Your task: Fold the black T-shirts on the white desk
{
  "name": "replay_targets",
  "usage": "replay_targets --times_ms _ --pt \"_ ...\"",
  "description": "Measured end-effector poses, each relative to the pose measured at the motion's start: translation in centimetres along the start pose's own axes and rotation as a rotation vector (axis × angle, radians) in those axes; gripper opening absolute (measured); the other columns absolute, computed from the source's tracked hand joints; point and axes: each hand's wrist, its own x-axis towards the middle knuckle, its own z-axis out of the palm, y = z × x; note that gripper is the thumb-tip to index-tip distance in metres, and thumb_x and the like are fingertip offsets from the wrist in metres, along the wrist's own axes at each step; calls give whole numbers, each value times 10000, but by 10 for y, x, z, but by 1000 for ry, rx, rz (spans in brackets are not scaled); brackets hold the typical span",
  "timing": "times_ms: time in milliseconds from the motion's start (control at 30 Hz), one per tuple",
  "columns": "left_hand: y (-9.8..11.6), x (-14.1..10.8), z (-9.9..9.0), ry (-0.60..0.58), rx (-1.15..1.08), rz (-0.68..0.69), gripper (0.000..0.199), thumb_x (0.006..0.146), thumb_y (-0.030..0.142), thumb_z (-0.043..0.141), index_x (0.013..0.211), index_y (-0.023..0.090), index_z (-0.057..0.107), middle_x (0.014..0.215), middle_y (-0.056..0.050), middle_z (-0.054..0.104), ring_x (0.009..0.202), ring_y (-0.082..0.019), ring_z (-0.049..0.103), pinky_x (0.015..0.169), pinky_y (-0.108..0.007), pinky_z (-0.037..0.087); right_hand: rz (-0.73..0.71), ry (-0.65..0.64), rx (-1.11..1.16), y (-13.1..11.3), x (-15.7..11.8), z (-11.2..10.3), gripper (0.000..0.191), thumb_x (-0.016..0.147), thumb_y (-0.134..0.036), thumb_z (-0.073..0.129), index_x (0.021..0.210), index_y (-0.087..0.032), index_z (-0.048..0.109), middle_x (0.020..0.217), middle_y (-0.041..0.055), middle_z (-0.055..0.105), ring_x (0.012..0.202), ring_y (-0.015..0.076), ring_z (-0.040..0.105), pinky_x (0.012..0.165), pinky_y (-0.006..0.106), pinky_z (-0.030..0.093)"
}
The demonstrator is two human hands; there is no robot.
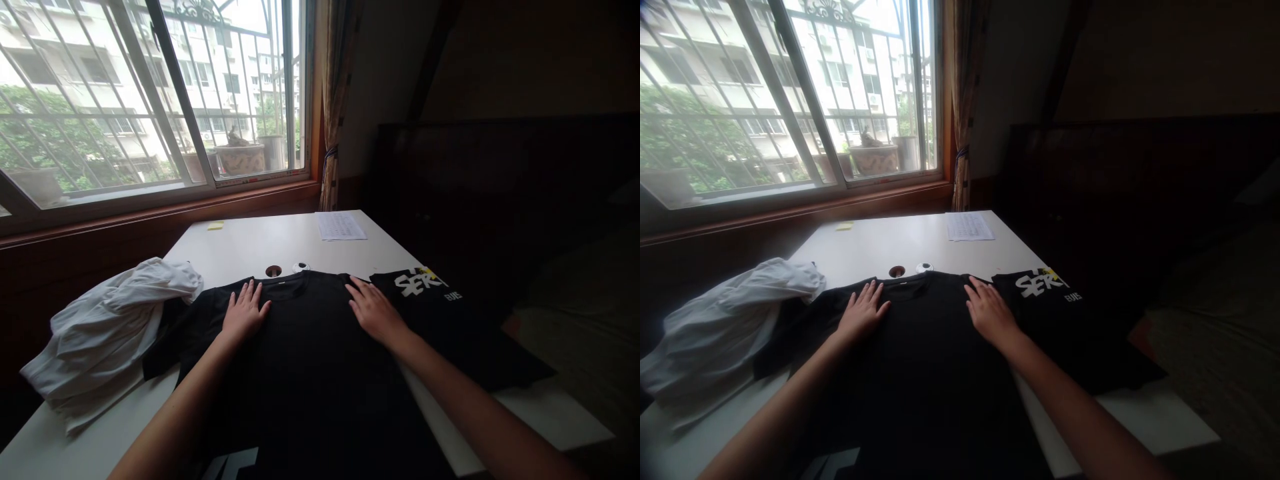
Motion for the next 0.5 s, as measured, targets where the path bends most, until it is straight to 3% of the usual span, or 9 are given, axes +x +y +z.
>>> replay_targets --times_ms 167,300,500 --pt "-10 1 0 -17 9 -38 765 1015 625 228 1618 154 196 1686 -98 103 1566 -262 97 1252 -525 106 1 -258 77 -19 15 28 738 1017 -629 262 1600 -178 302 1683 97 198 1555 268 158 1260 492 137" --pt "-24 2 -1 -12 25 -63 773 1015 621 217 1612 130 211 1684 -108 130 1566 -256 93 1254 -514 105 37 -281 69 -4 20 32 786 993 -701 220 1615 -221 257 1694 78 134 1564 263 95 1258 508 83" --pt "-37 5 -3 -33 34 -101 774 1013 621 194 1606 125 236 1684 -99 134 1567 -253 89 1255 -511 102 171 -316 22 28 25 28 835 986 -714 215 1617 -169 240 1694 120 103 1564 280 75 1254 501 94"
